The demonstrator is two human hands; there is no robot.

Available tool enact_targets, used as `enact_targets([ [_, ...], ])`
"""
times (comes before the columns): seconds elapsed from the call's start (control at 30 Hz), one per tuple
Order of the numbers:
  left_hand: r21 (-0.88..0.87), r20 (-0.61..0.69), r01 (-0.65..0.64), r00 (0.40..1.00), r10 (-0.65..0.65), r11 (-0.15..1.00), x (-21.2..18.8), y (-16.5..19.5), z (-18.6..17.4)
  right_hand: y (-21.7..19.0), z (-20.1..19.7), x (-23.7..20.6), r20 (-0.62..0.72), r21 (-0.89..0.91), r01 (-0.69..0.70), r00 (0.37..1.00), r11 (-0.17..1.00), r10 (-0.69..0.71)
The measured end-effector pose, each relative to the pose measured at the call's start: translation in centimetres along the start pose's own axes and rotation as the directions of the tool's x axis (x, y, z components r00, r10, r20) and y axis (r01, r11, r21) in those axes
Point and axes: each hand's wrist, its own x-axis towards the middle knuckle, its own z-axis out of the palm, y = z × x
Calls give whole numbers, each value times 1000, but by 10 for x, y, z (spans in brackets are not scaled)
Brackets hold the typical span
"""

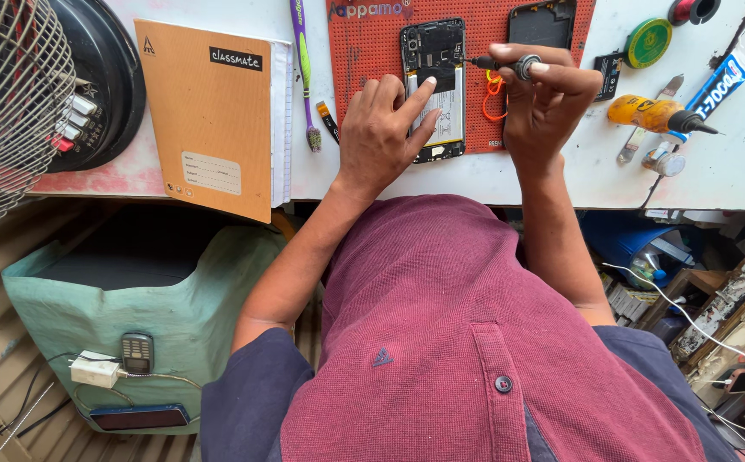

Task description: The person removes a rubber band from a disassembled smartphone, then places the battery into the phone chassis and secures it by screwing in several screws with a screwdriver. The person works at a repair bench with tools and parts visible.

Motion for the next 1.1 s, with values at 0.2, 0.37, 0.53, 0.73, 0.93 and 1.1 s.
enact_targets([
  [0.2,-18,-12,10,1000,-11,1000,0,2,-3,-2,2,4,81,30,27,996,999,-29],
  [0.37,-21,8,22,1000,-22,1000,0,3,-4,-4,3,6,85,-88,69,994,994,-61],
  [0.53,-16,0,19,1000,-19,1000,1,3,-3,-6,4,7,17,-121,38,999,992,-36],
  [0.73,-7,4,15,1000,-15,1000,0,1,0,-8,3,9,64,-57,9,998,998,-5],
  [0.93,-3,7,31,999,-31,1000,-2,1,2,-8,4,9,121,61,-25,992,998,18],
  [1.1,-13,12,31,999,-31,999,0,0,2,-7,6,7,102,37,18,995,999,-22],
])
